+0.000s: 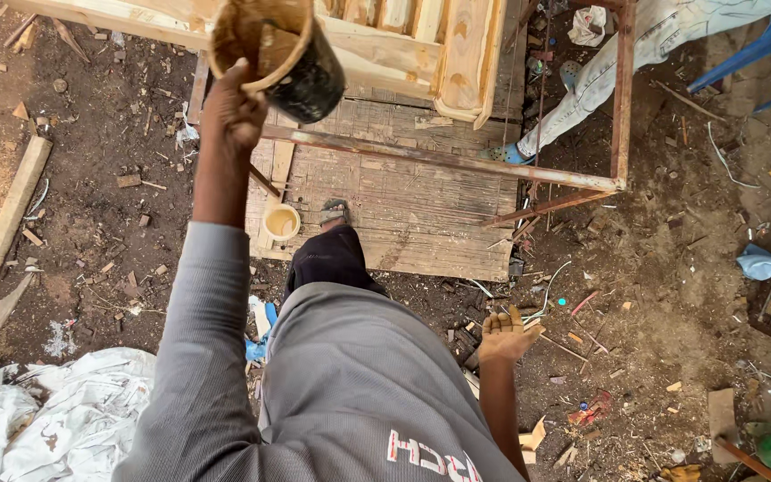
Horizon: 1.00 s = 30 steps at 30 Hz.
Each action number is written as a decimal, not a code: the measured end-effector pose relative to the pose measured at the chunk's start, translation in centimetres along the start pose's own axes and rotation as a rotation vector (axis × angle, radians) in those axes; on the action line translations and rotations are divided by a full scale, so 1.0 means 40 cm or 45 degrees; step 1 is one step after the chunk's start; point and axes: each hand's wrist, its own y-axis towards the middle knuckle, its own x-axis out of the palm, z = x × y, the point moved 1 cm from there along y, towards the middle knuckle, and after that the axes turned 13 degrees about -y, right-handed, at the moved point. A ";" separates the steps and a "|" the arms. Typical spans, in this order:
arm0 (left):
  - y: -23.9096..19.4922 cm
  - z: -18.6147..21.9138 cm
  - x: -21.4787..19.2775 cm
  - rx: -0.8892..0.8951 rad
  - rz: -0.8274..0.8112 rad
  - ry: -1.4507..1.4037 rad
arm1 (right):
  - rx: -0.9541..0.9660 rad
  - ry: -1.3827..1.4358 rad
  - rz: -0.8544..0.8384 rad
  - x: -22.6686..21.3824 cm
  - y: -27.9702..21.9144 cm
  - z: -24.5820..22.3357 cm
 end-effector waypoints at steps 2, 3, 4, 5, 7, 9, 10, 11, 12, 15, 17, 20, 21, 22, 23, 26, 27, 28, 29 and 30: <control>-0.124 0.113 -0.109 0.234 0.116 -0.063 | 0.114 -0.054 0.024 -0.009 -0.006 0.018; -0.182 0.169 -0.150 0.369 0.180 -0.129 | 0.164 -0.060 0.017 0.001 -0.006 0.026; -0.253 0.209 -0.206 0.485 0.206 -0.183 | 0.183 -0.113 0.024 0.000 -0.013 0.033; -0.319 0.245 -0.258 0.610 0.243 -0.136 | 0.205 -0.169 0.027 0.008 -0.016 0.041; -0.412 0.294 -0.357 0.844 0.266 -0.143 | 0.256 -0.294 0.012 0.043 -0.007 0.055; -0.468 0.329 -0.465 1.047 0.318 -0.230 | 0.323 -0.444 -0.027 0.078 0.001 0.071; -0.482 0.329 -0.525 1.139 0.391 -0.266 | 0.291 -0.571 -0.098 0.097 0.005 0.079; -0.500 0.324 -0.598 1.236 0.480 -0.296 | 0.268 -0.711 -0.170 0.108 0.003 0.091; -0.512 0.319 -0.672 1.256 0.619 -0.346 | 0.244 -0.849 -0.245 0.115 -0.001 0.104; -0.518 0.324 -0.871 1.284 0.959 -0.508 | 0.354 -1.039 -0.309 0.152 -0.017 0.147; -0.528 0.337 -0.978 1.192 1.127 -0.622 | 0.398 -1.176 -0.389 0.177 -0.044 0.163; -0.563 0.356 -1.088 1.034 1.263 -0.809 | 0.432 -1.349 -0.513 0.226 -0.104 0.178; -0.571 0.359 -1.114 1.014 1.232 -0.826 | 0.441 -1.390 -0.554 0.248 -0.123 0.180; -0.582 0.363 -1.133 0.994 1.201 -0.843 | 0.448 -1.416 -0.578 0.275 -0.145 0.183; -0.582 0.379 -1.144 0.997 1.202 -0.857 | 0.453 -1.442 -0.605 0.302 -0.171 0.190; -0.596 0.427 -1.168 1.026 1.162 -0.899 | 0.458 -1.493 -0.655 0.378 -0.240 0.199; -0.599 0.451 -1.174 1.051 1.131 -0.905 | 0.454 -1.507 -0.678 0.412 -0.260 0.203; -0.597 0.475 -1.180 1.037 1.129 -0.914 | 0.443 -1.502 -0.674 0.444 -0.279 0.204; -0.605 0.506 -1.190 1.025 1.133 -0.916 | 0.443 -1.508 -0.669 0.471 -0.306 0.215; -0.608 0.538 -1.202 1.039 1.146 -0.921 | 0.428 -1.516 -0.650 0.500 -0.332 0.222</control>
